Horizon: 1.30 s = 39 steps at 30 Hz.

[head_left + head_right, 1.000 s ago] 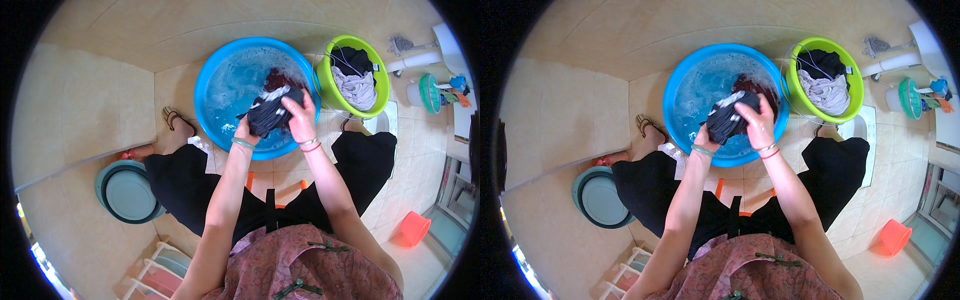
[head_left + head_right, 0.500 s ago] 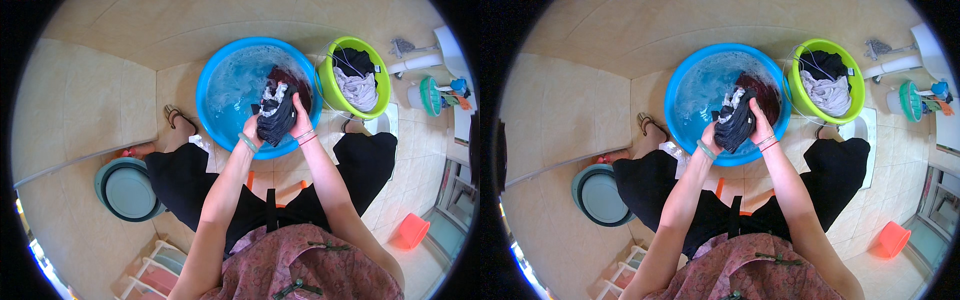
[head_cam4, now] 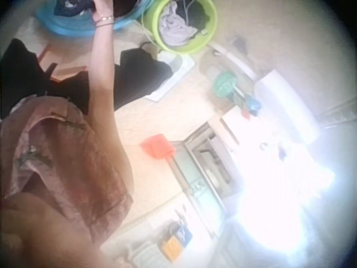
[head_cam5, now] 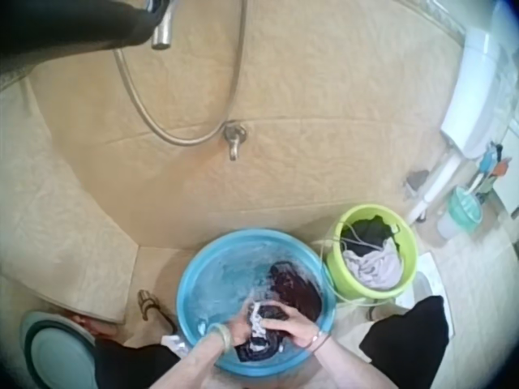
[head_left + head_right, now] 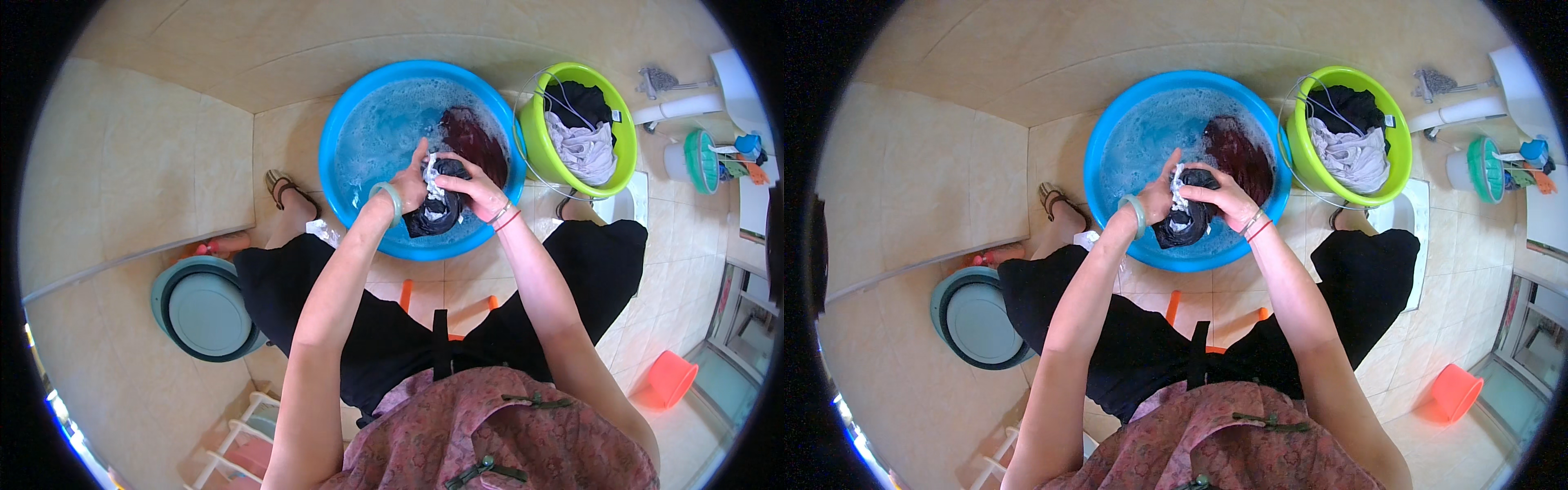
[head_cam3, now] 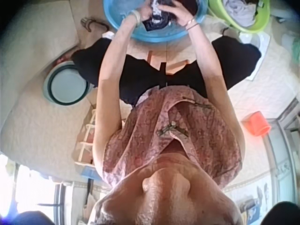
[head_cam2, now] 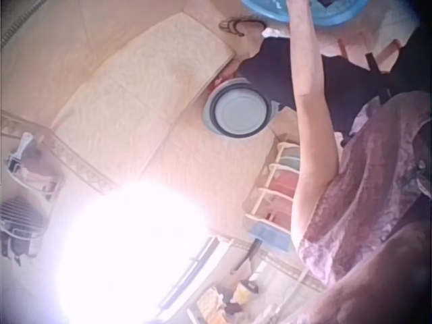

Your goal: The person hand-washes various garments in a blue basin filled with soapy water. They scrub and rinse items including dark and light-colored clothes, then wring them out and transfer them to a green bucket.

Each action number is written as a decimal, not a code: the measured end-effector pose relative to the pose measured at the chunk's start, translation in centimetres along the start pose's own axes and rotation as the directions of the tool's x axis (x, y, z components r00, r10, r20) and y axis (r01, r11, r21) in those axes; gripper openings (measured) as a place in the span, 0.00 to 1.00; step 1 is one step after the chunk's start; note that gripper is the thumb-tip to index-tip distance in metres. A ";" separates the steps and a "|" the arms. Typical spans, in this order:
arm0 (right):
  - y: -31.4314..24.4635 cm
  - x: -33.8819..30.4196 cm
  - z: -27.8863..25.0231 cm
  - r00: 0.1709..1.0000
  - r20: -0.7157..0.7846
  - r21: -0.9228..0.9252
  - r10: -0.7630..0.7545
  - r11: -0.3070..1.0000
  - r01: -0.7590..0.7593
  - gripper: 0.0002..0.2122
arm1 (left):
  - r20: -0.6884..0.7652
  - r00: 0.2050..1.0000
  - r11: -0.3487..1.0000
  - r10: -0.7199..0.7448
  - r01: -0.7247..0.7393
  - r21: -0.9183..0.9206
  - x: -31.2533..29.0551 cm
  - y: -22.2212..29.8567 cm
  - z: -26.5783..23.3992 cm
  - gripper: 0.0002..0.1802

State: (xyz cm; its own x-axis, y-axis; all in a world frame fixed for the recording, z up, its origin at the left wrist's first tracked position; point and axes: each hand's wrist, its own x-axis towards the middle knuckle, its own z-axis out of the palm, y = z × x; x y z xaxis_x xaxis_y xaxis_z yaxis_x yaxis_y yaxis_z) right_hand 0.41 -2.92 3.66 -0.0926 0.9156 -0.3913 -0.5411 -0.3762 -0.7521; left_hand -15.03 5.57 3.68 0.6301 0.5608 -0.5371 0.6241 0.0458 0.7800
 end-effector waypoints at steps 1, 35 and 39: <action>0.1 0.3 0.4 0.999 -0.032 -0.036 -0.033 0.999 0.032 0.20 | -0.015 0.999 1.000 0.030 -0.030 -0.007 0.1 -1.3 0.3 0.54; 1.5 1.9 3.3 0.995 -0.086 0.699 0.057 0.715 0.020 0.12 | -0.771 0.408 0.809 0.489 -0.543 0.226 -2.9 4.3 3.3 0.13; 0.9 2.1 3.1 0.974 -0.032 0.651 0.222 0.745 -0.149 0.14 | -0.636 0.430 0.747 0.641 -0.542 0.385 -3.7 5.0 2.2 0.12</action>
State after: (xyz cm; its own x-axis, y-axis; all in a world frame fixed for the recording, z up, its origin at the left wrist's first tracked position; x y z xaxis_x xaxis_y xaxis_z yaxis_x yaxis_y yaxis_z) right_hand -2.82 -0.86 3.78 -0.1838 0.8039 -0.5656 -0.9331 -0.3237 -0.1568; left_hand -13.19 1.90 8.85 0.3772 0.7965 0.4726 0.3028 -0.5883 0.7498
